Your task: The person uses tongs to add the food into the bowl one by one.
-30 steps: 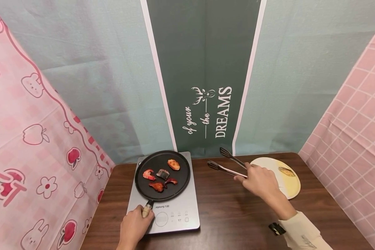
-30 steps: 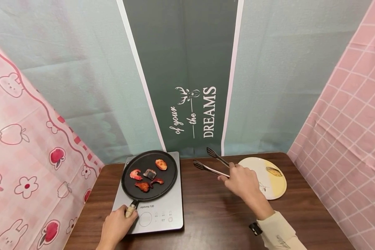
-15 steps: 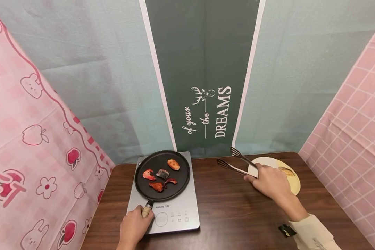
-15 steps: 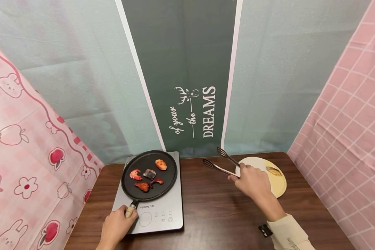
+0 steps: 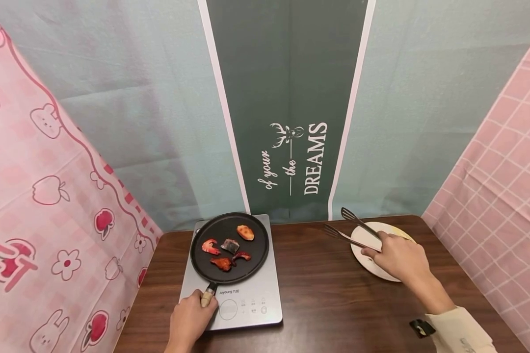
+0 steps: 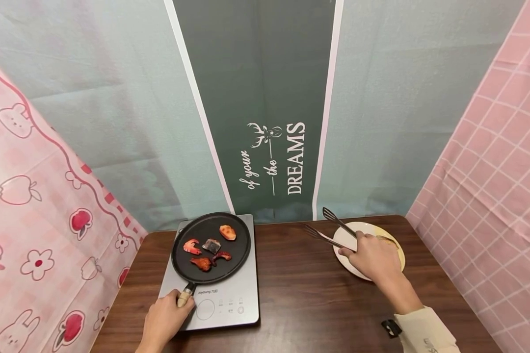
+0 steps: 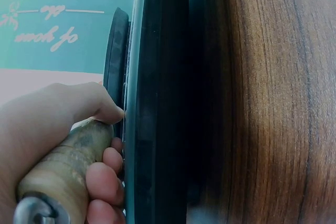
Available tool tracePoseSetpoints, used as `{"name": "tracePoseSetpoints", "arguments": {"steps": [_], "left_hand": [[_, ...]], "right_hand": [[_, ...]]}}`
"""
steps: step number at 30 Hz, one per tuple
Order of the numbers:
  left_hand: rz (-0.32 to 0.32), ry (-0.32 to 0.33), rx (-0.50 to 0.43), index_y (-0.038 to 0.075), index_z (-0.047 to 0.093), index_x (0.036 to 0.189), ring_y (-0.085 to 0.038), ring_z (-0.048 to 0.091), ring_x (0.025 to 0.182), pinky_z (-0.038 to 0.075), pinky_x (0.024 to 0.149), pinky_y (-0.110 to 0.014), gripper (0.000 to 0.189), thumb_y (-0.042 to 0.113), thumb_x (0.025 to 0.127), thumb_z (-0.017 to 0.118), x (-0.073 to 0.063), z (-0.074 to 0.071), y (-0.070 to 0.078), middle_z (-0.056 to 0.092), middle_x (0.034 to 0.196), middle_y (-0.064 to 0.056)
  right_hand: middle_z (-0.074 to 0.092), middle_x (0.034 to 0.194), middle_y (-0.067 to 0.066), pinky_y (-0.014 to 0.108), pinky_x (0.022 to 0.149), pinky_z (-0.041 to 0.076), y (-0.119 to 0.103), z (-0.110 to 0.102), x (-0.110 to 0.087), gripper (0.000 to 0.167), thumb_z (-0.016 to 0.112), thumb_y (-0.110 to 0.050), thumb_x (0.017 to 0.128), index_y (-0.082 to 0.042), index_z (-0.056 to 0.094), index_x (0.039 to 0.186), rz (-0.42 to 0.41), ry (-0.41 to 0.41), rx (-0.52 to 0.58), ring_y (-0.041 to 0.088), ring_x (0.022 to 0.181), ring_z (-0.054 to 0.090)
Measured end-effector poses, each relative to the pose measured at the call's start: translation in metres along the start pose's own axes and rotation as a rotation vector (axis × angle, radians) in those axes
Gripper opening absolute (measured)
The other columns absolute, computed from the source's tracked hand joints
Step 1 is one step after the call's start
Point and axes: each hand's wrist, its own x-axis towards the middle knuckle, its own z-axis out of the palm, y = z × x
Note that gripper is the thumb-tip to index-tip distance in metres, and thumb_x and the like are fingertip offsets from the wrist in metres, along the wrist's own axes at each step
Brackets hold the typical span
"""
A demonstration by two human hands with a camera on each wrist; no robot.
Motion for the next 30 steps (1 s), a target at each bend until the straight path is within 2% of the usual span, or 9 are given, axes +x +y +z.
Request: {"name": "tracePoseSetpoints", "arguments": {"steps": [4,9,15,21,30], "left_hand": [[-0.002,-0.003,0.005,0.008,0.066,0.084,-0.03,0.062,0.061,0.045,0.057,-0.051,0.031,0.038,0.085,0.072,0.0,0.0,0.0,0.06,0.066,-0.008],[-0.006,-0.011,0.008,0.008,0.067,0.084,-0.028,0.06,0.061,0.045,0.057,-0.05,0.031,0.038,0.085,0.072,0.001,0.0,0.0,0.06,0.066,-0.007],[-0.003,-0.014,0.008,0.008,0.067,0.084,-0.027,0.06,0.061,0.045,0.057,-0.049,0.031,0.038,0.085,0.072,0.001,0.0,0.001,0.059,0.066,-0.007],[-0.001,-0.008,0.011,0.008,0.067,0.084,-0.029,0.061,0.061,0.045,0.057,-0.05,0.031,0.038,0.085,0.072,0.0,-0.002,0.001,0.06,0.066,-0.007],[-0.018,-0.023,0.015,0.006,0.069,0.088,-0.026,0.058,0.061,0.046,0.058,-0.05,0.033,0.038,0.085,0.072,0.0,-0.002,0.003,0.059,0.067,-0.006]], "right_hand": [[0.073,0.112,0.031,0.06,0.058,0.05,0.013,0.0,0.0,0.079,0.075,-0.058,0.089,0.007,0.064,0.131,0.02,-0.017,0.012,0.055,0.09,0.07],[0.073,0.099,0.029,0.056,0.053,0.046,0.028,0.002,-0.001,0.071,0.074,-0.059,0.09,0.004,0.065,0.122,0.028,-0.014,0.018,0.054,0.075,0.068],[0.072,0.102,0.035,0.057,0.054,0.046,0.041,-0.001,-0.005,0.081,0.07,-0.064,0.092,0.006,0.063,0.13,0.05,-0.029,0.012,0.058,0.078,0.067],[0.07,0.108,0.038,0.062,0.056,0.047,0.056,-0.004,-0.008,0.086,0.066,-0.069,0.092,0.007,0.062,0.132,0.067,-0.036,0.004,0.062,0.084,0.066],[0.07,0.103,0.037,0.065,0.056,0.045,0.084,-0.005,-0.014,0.073,0.07,-0.063,0.092,0.003,0.065,0.122,0.077,-0.014,0.011,0.063,0.082,0.064]]}}
